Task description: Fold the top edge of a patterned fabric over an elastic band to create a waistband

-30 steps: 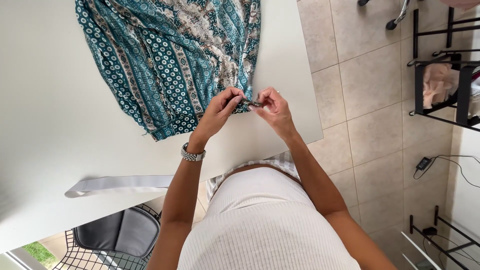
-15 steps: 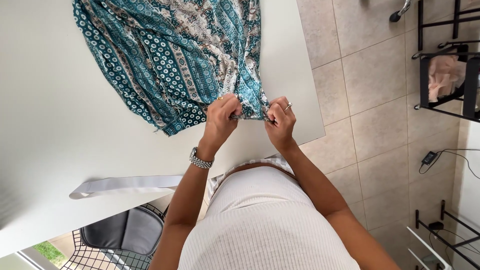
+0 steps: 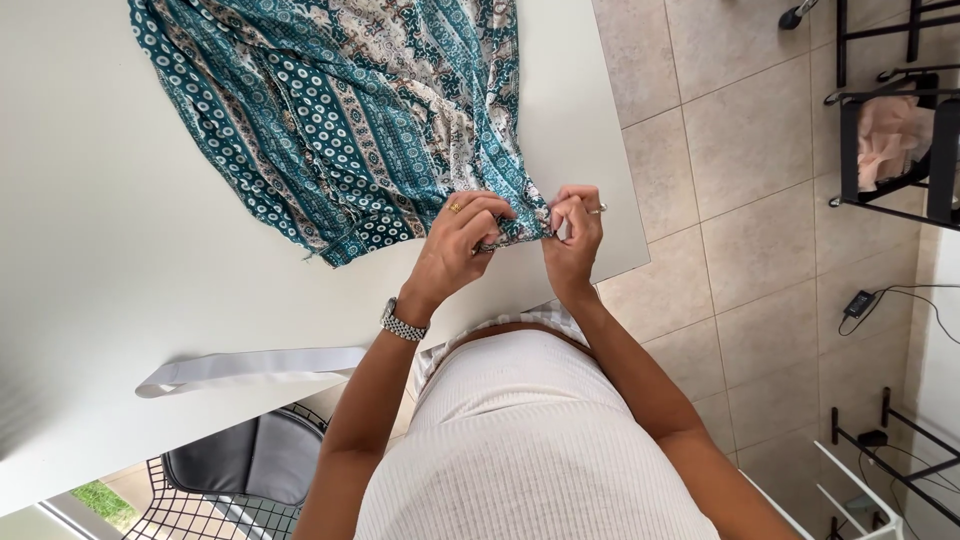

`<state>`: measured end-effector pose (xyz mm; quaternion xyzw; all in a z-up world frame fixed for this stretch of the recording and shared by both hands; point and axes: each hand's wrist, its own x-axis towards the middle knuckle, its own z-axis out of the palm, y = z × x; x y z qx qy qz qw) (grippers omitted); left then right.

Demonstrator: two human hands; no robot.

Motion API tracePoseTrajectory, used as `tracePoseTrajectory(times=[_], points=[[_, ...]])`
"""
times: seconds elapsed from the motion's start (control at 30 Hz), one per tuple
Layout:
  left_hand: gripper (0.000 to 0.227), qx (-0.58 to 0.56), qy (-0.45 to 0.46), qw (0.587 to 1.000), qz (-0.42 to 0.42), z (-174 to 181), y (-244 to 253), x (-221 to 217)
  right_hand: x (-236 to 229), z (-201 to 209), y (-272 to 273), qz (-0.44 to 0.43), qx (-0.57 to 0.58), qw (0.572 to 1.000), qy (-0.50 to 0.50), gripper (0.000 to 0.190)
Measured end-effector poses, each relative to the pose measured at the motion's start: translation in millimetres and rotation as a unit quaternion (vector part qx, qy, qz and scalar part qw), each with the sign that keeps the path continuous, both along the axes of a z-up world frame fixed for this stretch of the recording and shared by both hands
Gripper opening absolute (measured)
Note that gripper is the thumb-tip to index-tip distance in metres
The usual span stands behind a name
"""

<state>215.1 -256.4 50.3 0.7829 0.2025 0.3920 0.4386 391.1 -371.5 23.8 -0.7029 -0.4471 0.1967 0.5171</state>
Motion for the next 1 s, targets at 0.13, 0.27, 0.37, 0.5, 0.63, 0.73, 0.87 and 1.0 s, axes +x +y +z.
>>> tracePoseTrajectory(times=[0.13, 0.27, 0.37, 0.5, 0.63, 0.73, 0.87, 1.0], points=[[0.038, -0.032, 0.001, 0.999, -0.027, -1.6, 6.5, 1.0, -6.8, 10.8, 8.6, -0.004, -0.004, 0.997, 0.083, 0.042], [0.034, -0.132, 0.051, 0.988, -0.059, 17.0, 16.0, 2.1, -7.9, 21.8, 11.3, 0.017, -0.040, 0.975, 0.217, 0.024], [0.033, -0.223, 0.076, 0.966, -0.105, 42.6, 37.8, 7.2, 3.4, 17.1, 6.5, 0.062, -0.060, 0.973, 0.212, 0.015], [0.034, -0.293, 0.062, 0.940, -0.162, 45.9, 58.6, 13.3, 18.5, -14.9, -8.6, 0.123, -0.084, 0.963, 0.225, 0.012], [0.026, -0.328, 0.068, 0.923, -0.191, 36.7, 67.2, 20.9, 22.9, -5.8, -4.2, 0.134, -0.096, 0.946, 0.277, 0.011], [0.026, -0.341, 0.093, 0.916, -0.190, 29.0, 70.8, 24.7, 25.1, 0.4, 2.5, 0.172, -0.088, 0.932, 0.307, 0.012], [0.022, -0.198, 0.090, 0.967, -0.129, 28.4, 70.9, 30.5, 21.5, 3.4, 9.9, 0.163, -0.055, 0.928, 0.331, 0.016], [0.013, -0.013, 0.109, 0.991, 0.070, -11.8, 28.1, 19.8, 17.1, 10.4, 14.8, 0.138, -0.028, 0.915, 0.378, 0.016]])
